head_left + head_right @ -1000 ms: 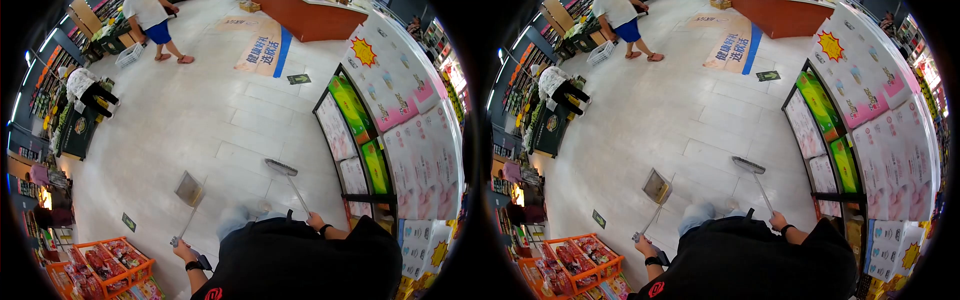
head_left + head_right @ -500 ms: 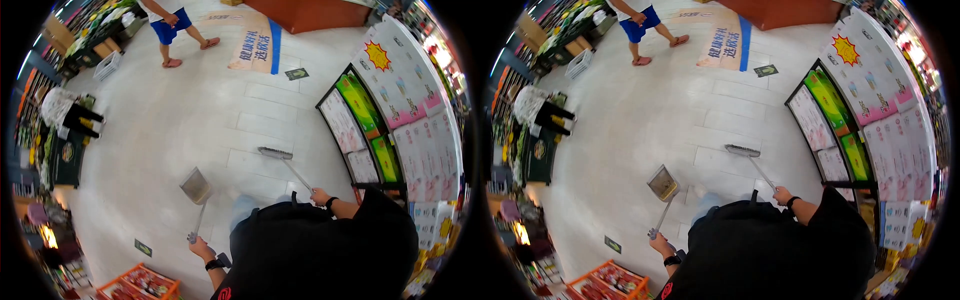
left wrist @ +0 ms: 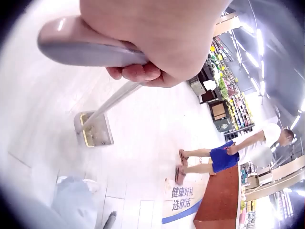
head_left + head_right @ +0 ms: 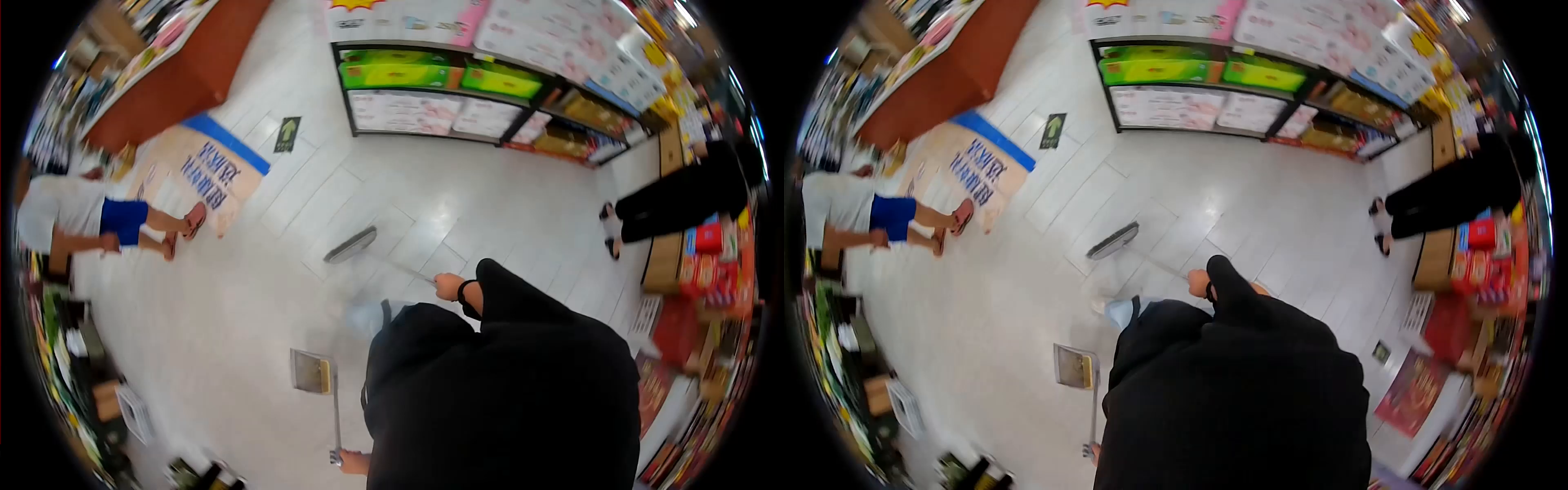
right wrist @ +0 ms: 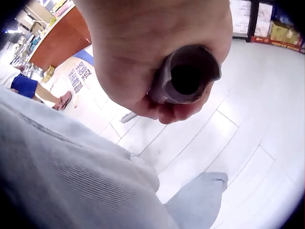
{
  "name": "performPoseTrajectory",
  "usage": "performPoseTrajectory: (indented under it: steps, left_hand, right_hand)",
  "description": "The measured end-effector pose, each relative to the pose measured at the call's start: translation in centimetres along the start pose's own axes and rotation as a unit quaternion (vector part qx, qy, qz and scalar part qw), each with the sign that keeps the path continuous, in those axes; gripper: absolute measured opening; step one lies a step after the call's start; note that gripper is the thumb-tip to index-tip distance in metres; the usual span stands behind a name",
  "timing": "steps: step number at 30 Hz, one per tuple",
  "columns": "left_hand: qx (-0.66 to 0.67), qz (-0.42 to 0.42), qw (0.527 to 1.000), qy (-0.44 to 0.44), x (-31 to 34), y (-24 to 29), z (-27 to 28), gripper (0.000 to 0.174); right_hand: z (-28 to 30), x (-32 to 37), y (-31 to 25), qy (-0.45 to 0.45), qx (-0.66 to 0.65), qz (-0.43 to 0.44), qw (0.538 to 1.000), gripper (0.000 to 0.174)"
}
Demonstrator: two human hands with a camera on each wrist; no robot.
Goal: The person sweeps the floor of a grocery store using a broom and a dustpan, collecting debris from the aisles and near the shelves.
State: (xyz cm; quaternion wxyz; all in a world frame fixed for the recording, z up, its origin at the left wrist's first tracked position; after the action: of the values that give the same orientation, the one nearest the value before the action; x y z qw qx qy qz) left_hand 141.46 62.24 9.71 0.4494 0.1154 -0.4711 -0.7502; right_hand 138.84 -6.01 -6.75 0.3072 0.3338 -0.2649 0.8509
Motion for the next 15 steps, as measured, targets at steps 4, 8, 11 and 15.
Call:
performPoseTrajectory:
  steps: [4,8,11,15]
  left_hand:
    - [-0.05,-0.095,0.994,-0.021,-10.8,7.7,-2.5,0.009]
    - [-0.069,-0.152,0.985,-0.046,-19.3,14.2,-7.3,0.009]
    - [-0.09,-0.179,0.977,-0.078,-25.2,18.4,-10.6,0.009]
    - [-0.06,-0.223,0.971,-0.068,-33.7,21.9,-12.8,0.01]
  right_hand:
    - [-2.1,-2.0,-8.1,-0.028,-0.019,-0.008,0.999,0.032]
    - [-0.2,-8.6,-17.9,0.002,0.088,0.042,0.995,0.026]
    - [2.9,-9.8,-23.4,0.046,0.03,0.009,0.998,0.023]
    - [2.4,-15.8,-31.9,0.054,0.048,0.105,0.992,0.025]
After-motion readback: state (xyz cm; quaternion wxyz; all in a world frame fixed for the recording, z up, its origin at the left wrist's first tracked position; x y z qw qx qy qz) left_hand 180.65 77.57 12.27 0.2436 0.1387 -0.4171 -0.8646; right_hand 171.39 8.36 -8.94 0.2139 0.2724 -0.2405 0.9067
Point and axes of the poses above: each hand's wrist, its own x-axis away from the middle knuckle, its own z-axis out of the back of the hand, y = z × x, the point moved 10 cm from there along -x, towards the middle knuckle, and after that the axes turned 11 degrees about x, right-handed, at the moved point
